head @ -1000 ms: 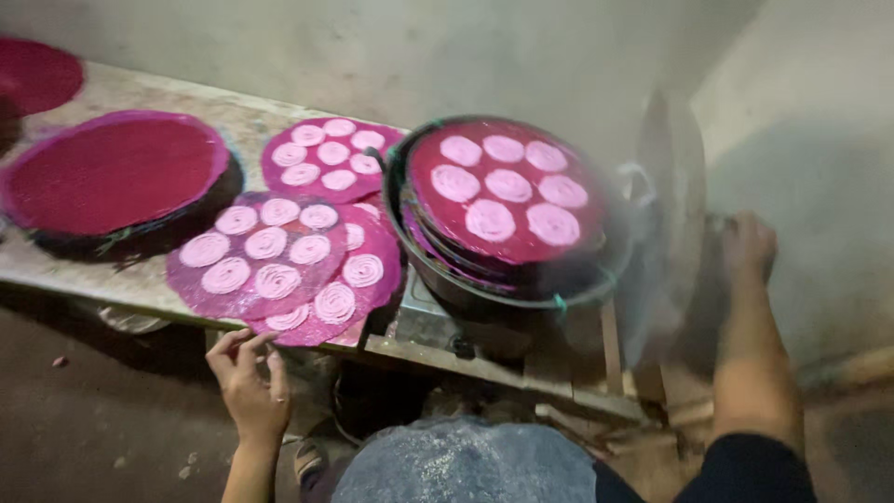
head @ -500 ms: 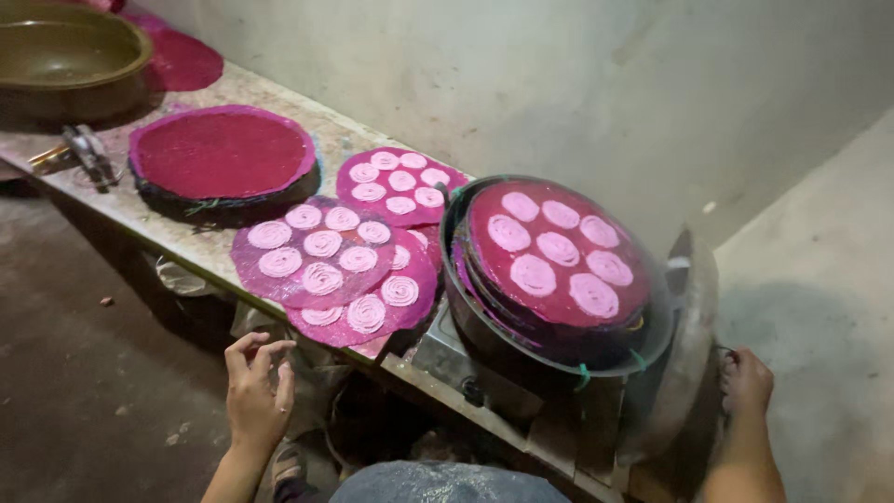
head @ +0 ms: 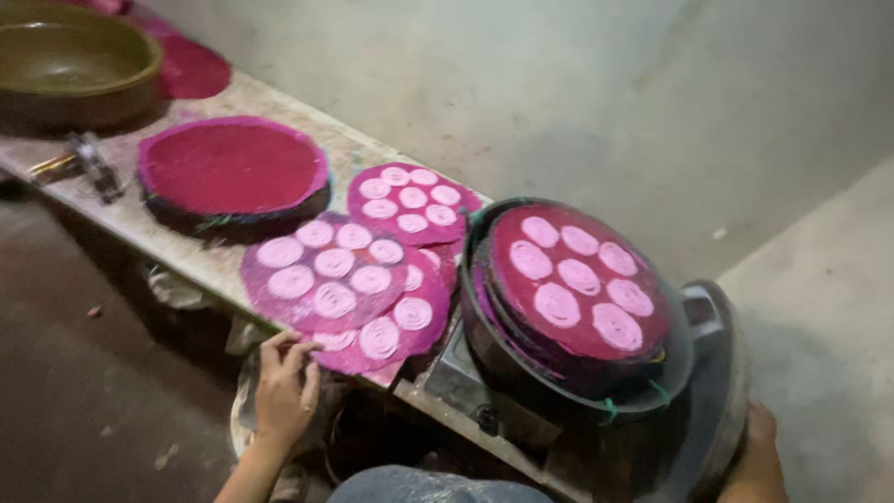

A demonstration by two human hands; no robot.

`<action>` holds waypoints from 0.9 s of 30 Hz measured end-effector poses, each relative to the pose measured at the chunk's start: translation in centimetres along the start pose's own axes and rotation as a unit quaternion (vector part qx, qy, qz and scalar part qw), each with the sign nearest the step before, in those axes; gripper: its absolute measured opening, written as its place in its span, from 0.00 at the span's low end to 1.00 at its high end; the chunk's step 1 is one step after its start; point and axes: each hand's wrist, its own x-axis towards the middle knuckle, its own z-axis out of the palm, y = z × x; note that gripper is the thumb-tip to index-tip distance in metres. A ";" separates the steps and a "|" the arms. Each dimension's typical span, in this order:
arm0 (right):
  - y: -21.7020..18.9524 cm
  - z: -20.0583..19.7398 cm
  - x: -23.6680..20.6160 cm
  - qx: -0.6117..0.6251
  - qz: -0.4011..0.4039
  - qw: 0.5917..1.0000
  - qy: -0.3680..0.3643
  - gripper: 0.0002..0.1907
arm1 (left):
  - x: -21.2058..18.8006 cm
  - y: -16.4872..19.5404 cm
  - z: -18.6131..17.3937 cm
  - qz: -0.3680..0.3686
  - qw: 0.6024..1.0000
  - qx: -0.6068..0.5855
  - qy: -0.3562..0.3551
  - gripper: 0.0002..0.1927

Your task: The person loads pink paste from a bowl into a handheld extruder tool and pipes spiral rosettes onto round magenta boards, refilling the tool from the bowl between boards. They then stack the finished boards and place a large pot lid over a stack.

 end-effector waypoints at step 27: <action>-5.2 -12.9 -1.0 0.086 -0.390 0.917 -0.004 0.18 | -0.6 0.9 5.4 0.089 0.979 -0.099 -0.154 0.14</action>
